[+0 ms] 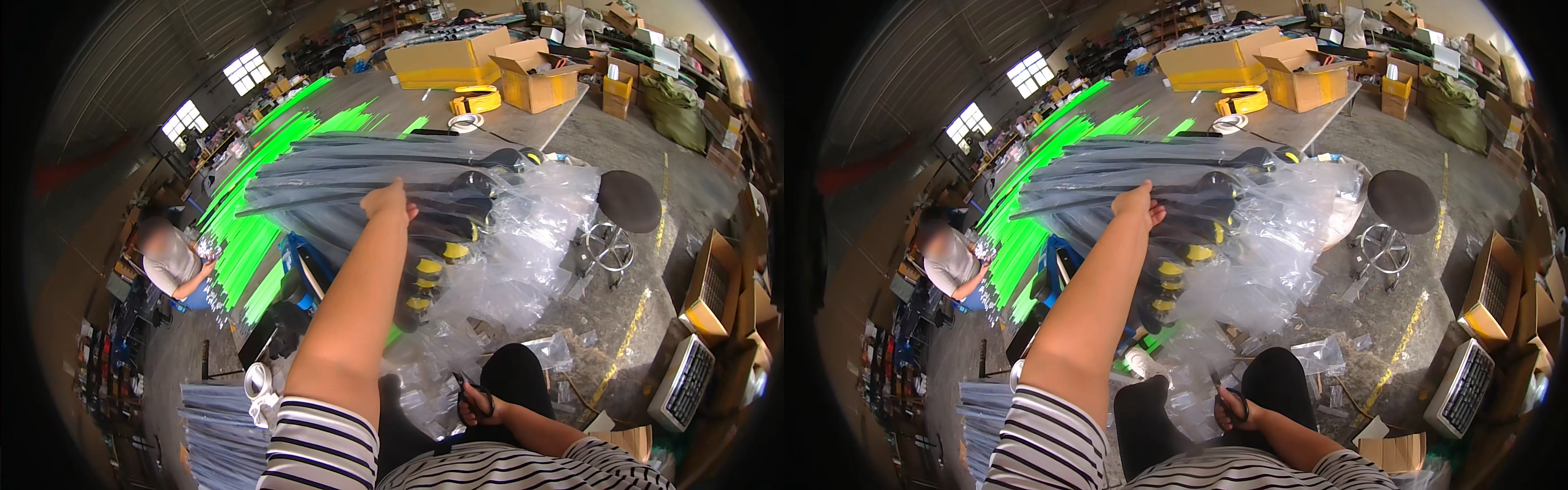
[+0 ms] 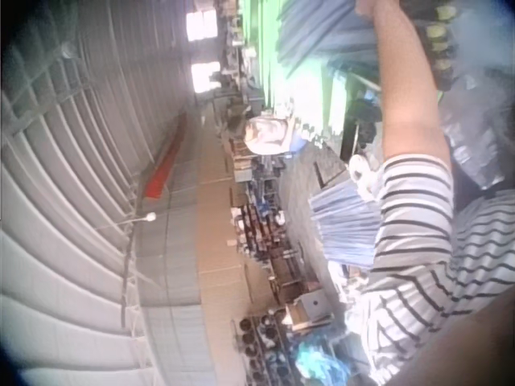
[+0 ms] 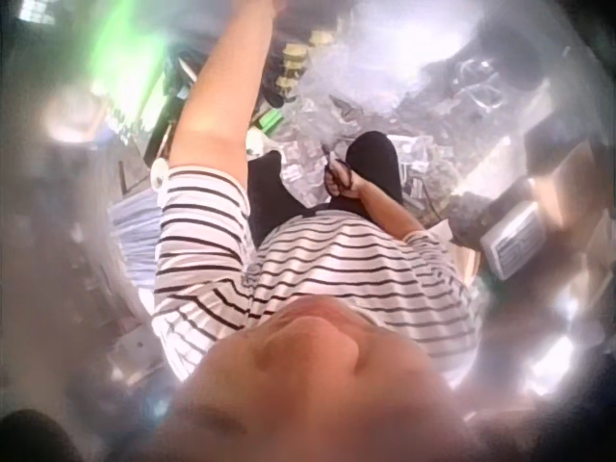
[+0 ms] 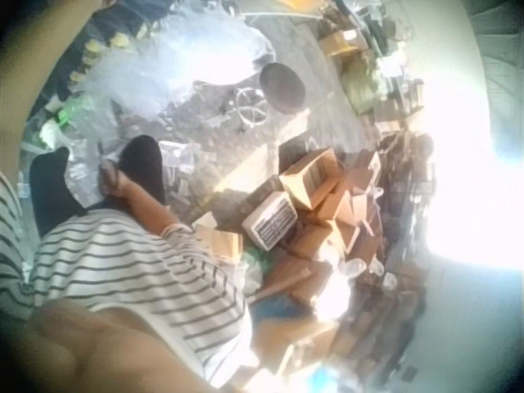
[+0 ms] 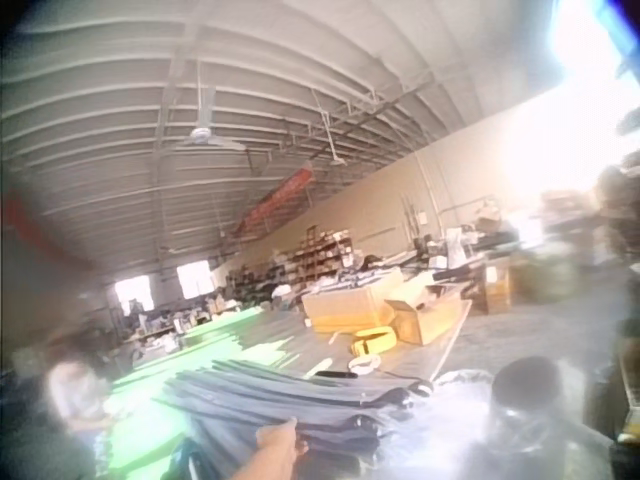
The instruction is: The person sits in a workshop and repeatedly cuts the plastic wrapping off bundles of long, thin gray rods using a pair of scissors. The person holds the wrapped bundle in one hand and uses the scissors in the other to slice the plastic, then sets the bundle aside.
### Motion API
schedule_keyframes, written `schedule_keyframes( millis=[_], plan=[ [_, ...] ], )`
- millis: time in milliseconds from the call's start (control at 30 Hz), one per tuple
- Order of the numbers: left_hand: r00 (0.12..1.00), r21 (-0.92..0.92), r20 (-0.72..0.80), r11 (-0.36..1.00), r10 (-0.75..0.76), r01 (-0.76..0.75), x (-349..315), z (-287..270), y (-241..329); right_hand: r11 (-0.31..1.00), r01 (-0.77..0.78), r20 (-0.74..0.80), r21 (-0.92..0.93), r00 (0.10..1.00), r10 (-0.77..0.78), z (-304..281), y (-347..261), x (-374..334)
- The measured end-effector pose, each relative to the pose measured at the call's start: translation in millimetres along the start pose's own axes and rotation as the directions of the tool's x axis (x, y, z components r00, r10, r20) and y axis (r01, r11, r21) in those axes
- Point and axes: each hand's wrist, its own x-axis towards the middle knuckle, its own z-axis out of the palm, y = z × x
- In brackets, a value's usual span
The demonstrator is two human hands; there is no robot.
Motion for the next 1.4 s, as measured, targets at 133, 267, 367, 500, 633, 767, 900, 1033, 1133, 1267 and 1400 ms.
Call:
schedule_keyframes(
  millis=[133,267,367,500,633,767,900,1033,1133,1267,1400],
  plan=[
    [0.997,-0.050,0.075,0.999,0.021,-0.017,15,-5,2,0.998,0.068,-0.014,-0.009,0.998,-0.068,3,-5,-17],
    [0.986,-0.292,0.023,0.942,-0.163,0.162,15,-3,9,0.997,0.075,-0.039,0.011,0.996,-0.075,0,-4,-17],
    [0.944,-0.319,0.331,0.941,0.000,0.112,18,-31,3,0.998,0.065,-0.028,-0.011,0.997,-0.065,2,-1,-13],
    [0.873,-0.422,0.485,0.888,0.051,0.182,-24,-40,8,0.991,0.119,0.050,-0.061,0.992,-0.116,-5,2,-14],
    [0.822,-0.463,0.566,0.849,0.062,0.255,-38,-52,14,0.994,0.081,-0.032,-0.080,0.996,-0.084,5,1,-15],
    [0.817,-0.500,0.568,0.831,0.101,0.244,-43,-60,14,0.986,0.077,-0.094,-0.148,0.991,-0.091,11,5,-12],
    [0.737,-0.572,0.631,0.787,0.241,0.232,-60,-66,18,0.975,0.094,-0.123,-0.201,0.985,-0.120,16,7,-13],
    [0.605,-0.620,0.661,0.777,0.444,0.107,-91,-80,32,0.975,0.078,-0.138,-0.207,0.985,-0.108,23,8,-22],
    [0.570,-0.652,0.585,0.752,0.578,-0.094,-123,-118,49,0.828,0.184,-0.085,-0.529,0.960,-0.267,48,3,-38],
    [0.582,-0.664,0.419,0.672,0.697,-0.327,-152,-193,49,0.607,0.226,-0.095,-0.762,0.888,-0.450,89,-1,-64],
    [0.657,-0.640,0.187,0.598,0.731,-0.483,-173,-268,28,0.175,0.413,0.221,-0.894,0.745,-0.629,158,-37,-98]
  ],
)
